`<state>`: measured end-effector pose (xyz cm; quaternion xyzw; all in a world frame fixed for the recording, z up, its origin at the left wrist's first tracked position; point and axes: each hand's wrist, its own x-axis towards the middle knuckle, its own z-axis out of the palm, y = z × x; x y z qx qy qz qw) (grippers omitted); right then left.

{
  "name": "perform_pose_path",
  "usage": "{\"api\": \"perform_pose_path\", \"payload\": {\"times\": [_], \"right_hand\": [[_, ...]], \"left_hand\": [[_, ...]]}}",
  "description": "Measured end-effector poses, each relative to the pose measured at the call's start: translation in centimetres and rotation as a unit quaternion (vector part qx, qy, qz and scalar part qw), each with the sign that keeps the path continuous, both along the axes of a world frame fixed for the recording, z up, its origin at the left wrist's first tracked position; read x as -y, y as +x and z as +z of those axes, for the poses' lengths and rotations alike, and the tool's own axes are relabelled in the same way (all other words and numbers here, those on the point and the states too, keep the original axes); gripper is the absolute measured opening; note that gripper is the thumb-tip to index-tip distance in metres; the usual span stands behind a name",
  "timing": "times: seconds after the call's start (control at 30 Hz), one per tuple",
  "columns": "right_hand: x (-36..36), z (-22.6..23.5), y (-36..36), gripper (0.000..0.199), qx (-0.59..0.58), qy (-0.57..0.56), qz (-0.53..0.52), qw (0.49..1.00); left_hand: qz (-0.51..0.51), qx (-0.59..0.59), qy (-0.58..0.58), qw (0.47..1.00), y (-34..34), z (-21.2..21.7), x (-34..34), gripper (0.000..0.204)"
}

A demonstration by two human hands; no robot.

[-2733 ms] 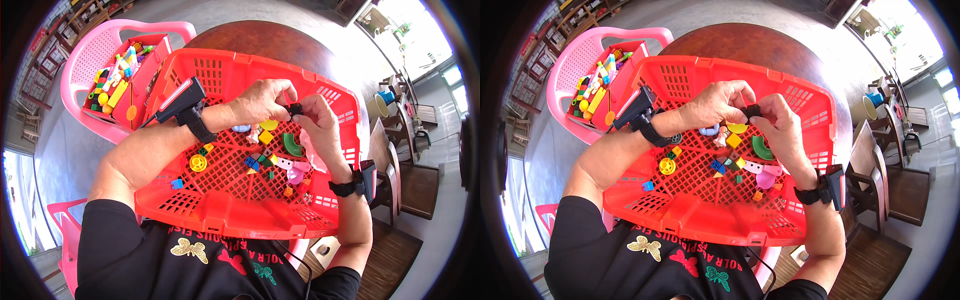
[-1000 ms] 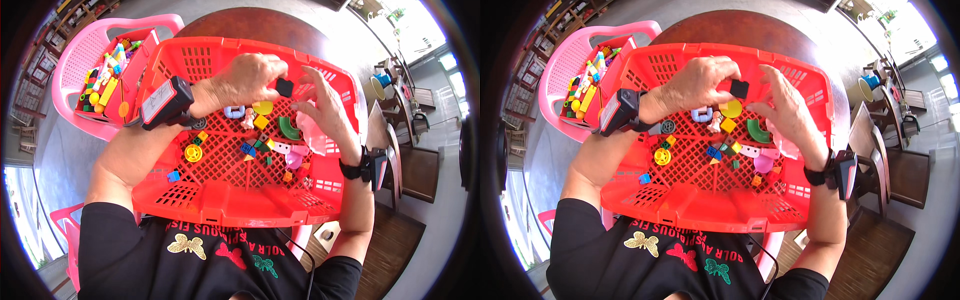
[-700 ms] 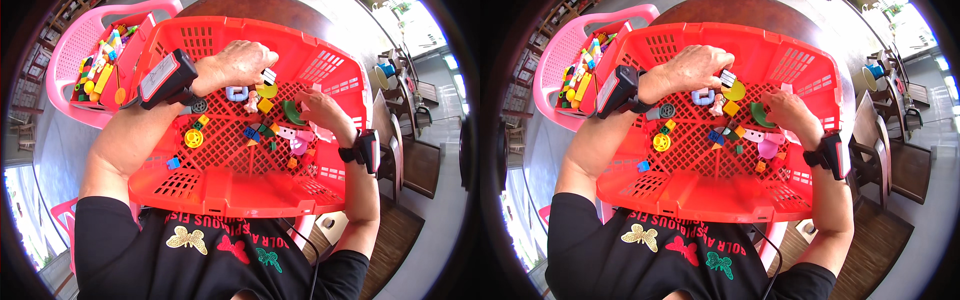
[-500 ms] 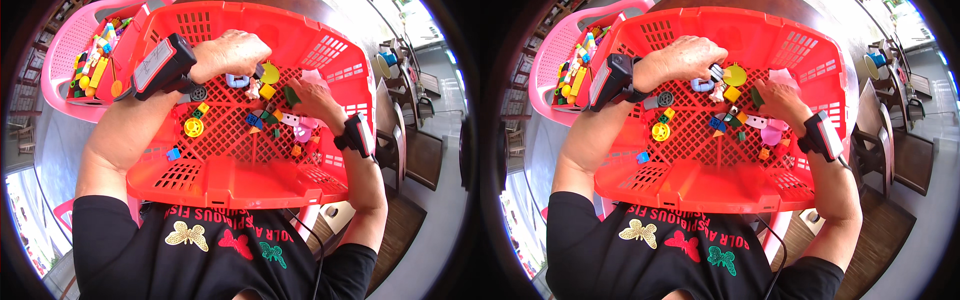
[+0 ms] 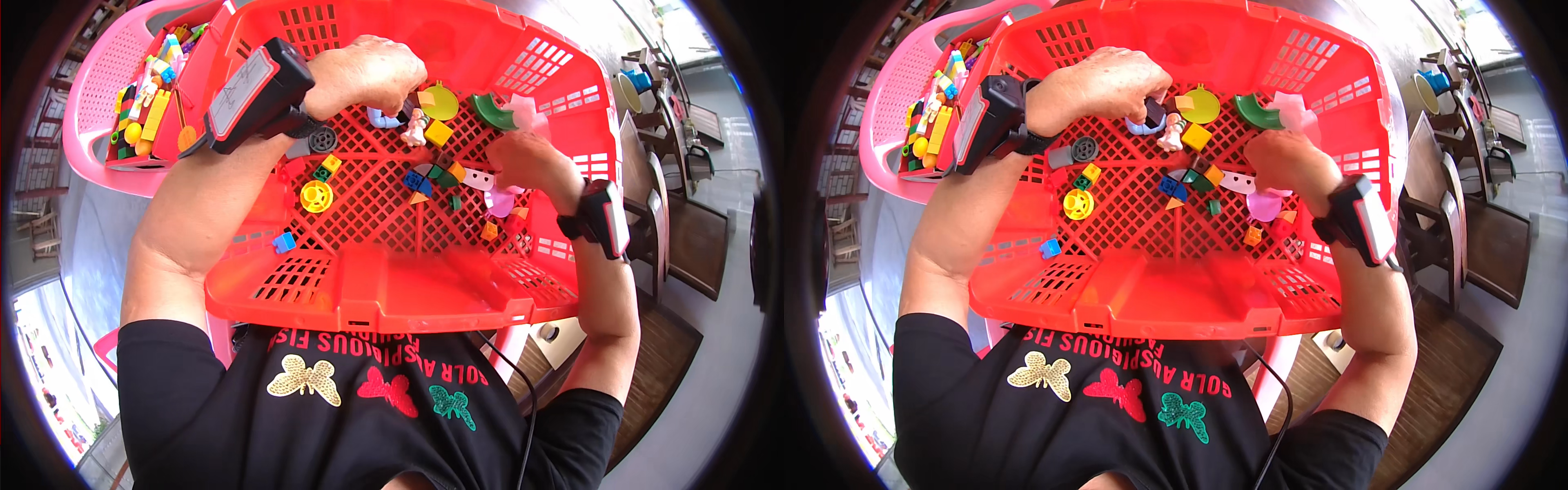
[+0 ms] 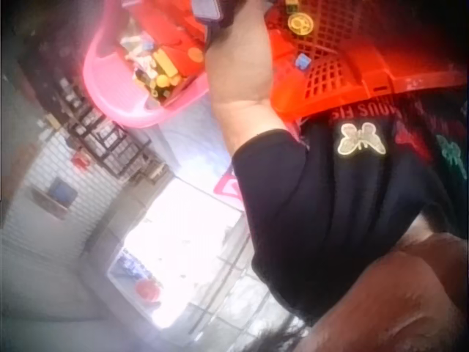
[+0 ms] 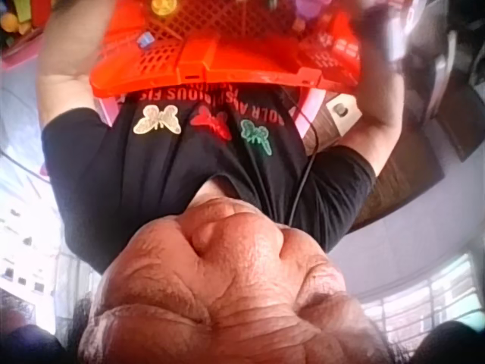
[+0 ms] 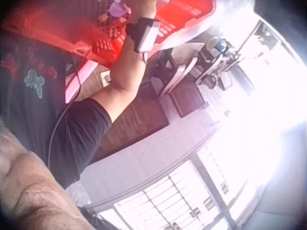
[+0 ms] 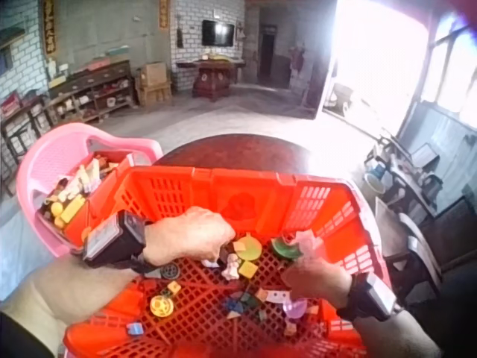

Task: Assembling and fitting together small plastic building block toy pieces.

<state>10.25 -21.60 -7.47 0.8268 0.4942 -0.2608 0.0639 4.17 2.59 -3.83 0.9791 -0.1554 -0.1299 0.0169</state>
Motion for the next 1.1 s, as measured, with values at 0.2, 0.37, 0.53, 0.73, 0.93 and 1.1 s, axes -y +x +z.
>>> {"api": "perform_pose_path", "payload": {"times": [0.2,0.37,0.53,0.73,0.93,1.1], "right_hand": [[0.6,-2.8,-0.1,0.021,0.121,-0.054,0.055,0.990],[0.0,-1.0,0.4,0.014,0.193,0.004,-0.005,0.981],[-0.5,0.9,0.2,0.021,0.123,0.073,-0.049,0.989],[-2.3,0.6,-4.4,0.028,-0.065,0.172,0.076,0.980],[-2.9,-0.8,-4.4,0.034,-0.054,0.157,0.081,0.983],[-3.1,-1.7,-4.4,0.030,-0.023,0.181,0.081,0.980]], "left_hand": [[0.004,-0.018,-0.003,1.000,0.1,0.1,0.2,0.027],[0.014,-0.042,0.019,0.999,0.2,0.1,0.2,0.029],[0.007,-0.027,0.016,0.999,0.0,-0.1,0.0,0.027],[0.008,-0.039,0.007,0.999,0.0,-0.2,-0.3,0.026],[0.000,-0.040,0.021,0.999,0.4,-1.2,-0.4,0.025],[-0.002,-0.064,0.087,0.994,0.7,-1.9,-0.8,0.026]]}}
